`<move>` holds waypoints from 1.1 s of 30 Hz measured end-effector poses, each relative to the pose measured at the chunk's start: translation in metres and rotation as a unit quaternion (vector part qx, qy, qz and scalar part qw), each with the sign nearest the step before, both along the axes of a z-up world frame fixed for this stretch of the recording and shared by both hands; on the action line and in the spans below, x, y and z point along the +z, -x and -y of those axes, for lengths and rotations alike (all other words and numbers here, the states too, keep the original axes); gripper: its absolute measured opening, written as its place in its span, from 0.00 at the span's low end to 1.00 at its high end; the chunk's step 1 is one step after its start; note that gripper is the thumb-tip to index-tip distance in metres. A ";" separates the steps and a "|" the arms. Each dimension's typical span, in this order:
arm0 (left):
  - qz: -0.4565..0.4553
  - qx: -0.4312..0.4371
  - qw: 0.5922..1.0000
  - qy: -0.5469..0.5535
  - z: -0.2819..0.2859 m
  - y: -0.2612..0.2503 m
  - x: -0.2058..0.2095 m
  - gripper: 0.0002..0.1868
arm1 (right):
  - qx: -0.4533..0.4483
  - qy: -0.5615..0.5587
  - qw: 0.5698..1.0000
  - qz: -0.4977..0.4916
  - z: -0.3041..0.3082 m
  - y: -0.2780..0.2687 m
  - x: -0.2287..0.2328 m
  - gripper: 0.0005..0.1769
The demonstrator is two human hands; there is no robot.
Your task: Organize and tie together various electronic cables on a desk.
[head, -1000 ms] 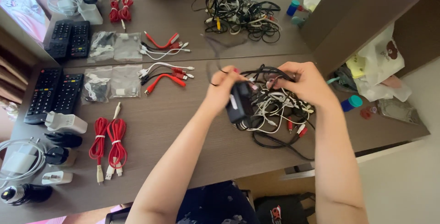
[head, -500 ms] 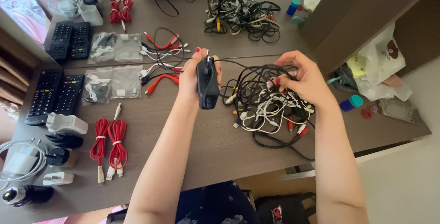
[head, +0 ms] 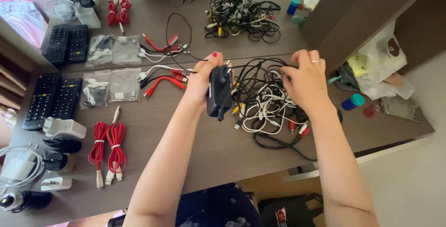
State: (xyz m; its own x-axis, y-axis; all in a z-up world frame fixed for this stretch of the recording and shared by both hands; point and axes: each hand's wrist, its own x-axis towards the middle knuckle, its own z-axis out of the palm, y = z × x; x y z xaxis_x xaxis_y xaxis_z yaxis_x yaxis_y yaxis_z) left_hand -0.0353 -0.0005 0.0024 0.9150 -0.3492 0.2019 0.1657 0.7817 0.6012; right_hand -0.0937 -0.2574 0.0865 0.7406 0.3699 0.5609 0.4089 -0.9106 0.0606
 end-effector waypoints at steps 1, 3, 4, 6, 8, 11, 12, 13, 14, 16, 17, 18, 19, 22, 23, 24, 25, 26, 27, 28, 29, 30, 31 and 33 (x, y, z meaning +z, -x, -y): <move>0.001 -0.002 1.000 0.000 0.004 0.000 0.003 0.11 | -0.002 0.000 1.000 0.001 0.003 -0.001 -0.004 0.09; 0.032 0.018 0.997 -0.075 0.009 -0.001 0.009 0.14 | -0.082 0.021 0.993 -0.083 0.006 -0.005 -0.012 0.10; 0.032 0.018 0.997 -0.075 0.012 0.001 0.014 0.14 | -0.082 0.021 0.993 -0.083 0.008 -0.011 -0.020 0.10; 0.074 -0.027 0.991 -0.104 0.020 0.005 0.024 0.18 | -0.077 -0.039 0.977 -0.193 0.013 -0.023 -0.036 0.11; 0.097 -0.023 0.989 -0.112 0.034 -0.013 -0.002 0.17 | -0.067 -0.044 0.976 -0.203 0.013 -0.027 -0.042 0.12; 0.131 0.020 0.972 -0.194 0.052 -0.023 -0.018 0.16 | -0.068 -0.052 0.972 -0.219 0.008 -0.025 -0.041 0.15; 0.139 0.058 0.952 -0.265 0.057 -0.023 -0.019 0.17 | -0.079 -0.053 0.969 -0.226 0.006 -0.023 -0.038 0.16; 0.140 0.059 0.952 -0.265 0.064 -0.026 -0.026 0.17 | -0.078 -0.053 0.970 -0.226 0.010 -0.023 -0.042 0.16; 0.071 0.046 0.965 -0.248 0.071 -0.030 -0.032 0.14 | -0.086 -0.042 0.973 -0.210 0.013 -0.023 -0.046 0.18; 0.003 0.032 0.973 -0.230 0.082 -0.034 -0.043 0.11 | -0.095 -0.031 0.976 -0.194 0.016 -0.017 -0.048 0.20; 0.011 0.016 0.973 -0.228 0.085 -0.036 -0.047 0.13 | -0.087 -0.039 0.984 -0.148 0.016 -0.011 -0.045 0.22; 0.019 0.000 0.974 -0.227 0.087 -0.037 -0.052 0.18 | -0.079 -0.047 0.991 -0.102 0.015 -0.005 -0.043 0.24; 0.020 -0.002 0.974 -0.226 0.091 -0.036 -0.048 0.18 | -0.081 -0.046 0.991 -0.101 0.016 -0.003 -0.040 0.24; -0.041 0.013 0.948 -0.316 0.105 -0.038 -0.052 0.14 | -0.085 -0.110 0.987 -0.083 0.023 0.001 -0.036 0.23; -0.023 0.061 0.927 -0.370 0.111 -0.044 -0.063 0.18 | -0.101 -0.129 0.981 -0.107 0.029 0.000 -0.038 0.21; -0.005 0.108 0.900 -0.422 0.118 -0.050 -0.073 0.21 | -0.118 -0.149 0.973 -0.131 0.035 -0.001 -0.039 0.19; -0.004 0.106 0.901 -0.422 0.117 -0.044 -0.065 0.21 | -0.120 -0.149 0.973 -0.131 0.038 0.000 -0.040 0.19; 0.005 0.148 0.875 -0.462 0.115 -0.039 -0.056 0.21 | -0.120 -0.139 0.975 -0.121 0.040 0.000 -0.040 0.16; 0.015 0.189 0.845 -0.500 0.113 -0.033 -0.047 0.21 | -0.121 -0.129 0.978 -0.112 0.043 0.000 -0.041 0.13; 0.015 0.188 0.845 -0.500 0.112 -0.032 -0.046 0.21 | -0.122 -0.129 0.978 -0.112 0.047 -0.001 -0.045 0.13; -0.026 0.162 0.855 -0.491 0.111 -0.032 -0.045 0.20 | -0.115 -0.123 0.979 -0.116 0.051 -0.003 -0.049 0.11; -0.069 0.137 0.863 -0.481 0.109 -0.031 -0.044 0.20 | -0.107 -0.117 0.980 -0.120 0.055 -0.004 -0.053 0.08; -0.069 0.136 0.863 -0.482 0.108 -0.033 -0.046 0.20 | -0.108 -0.118 0.980 -0.120 0.054 -0.004 -0.050 0.08; -0.136 0.042 0.911 -0.387 0.107 -0.037 -0.051 0.19 | -0.109 -0.158 0.960 -0.204 0.053 -0.003 -0.043 0.12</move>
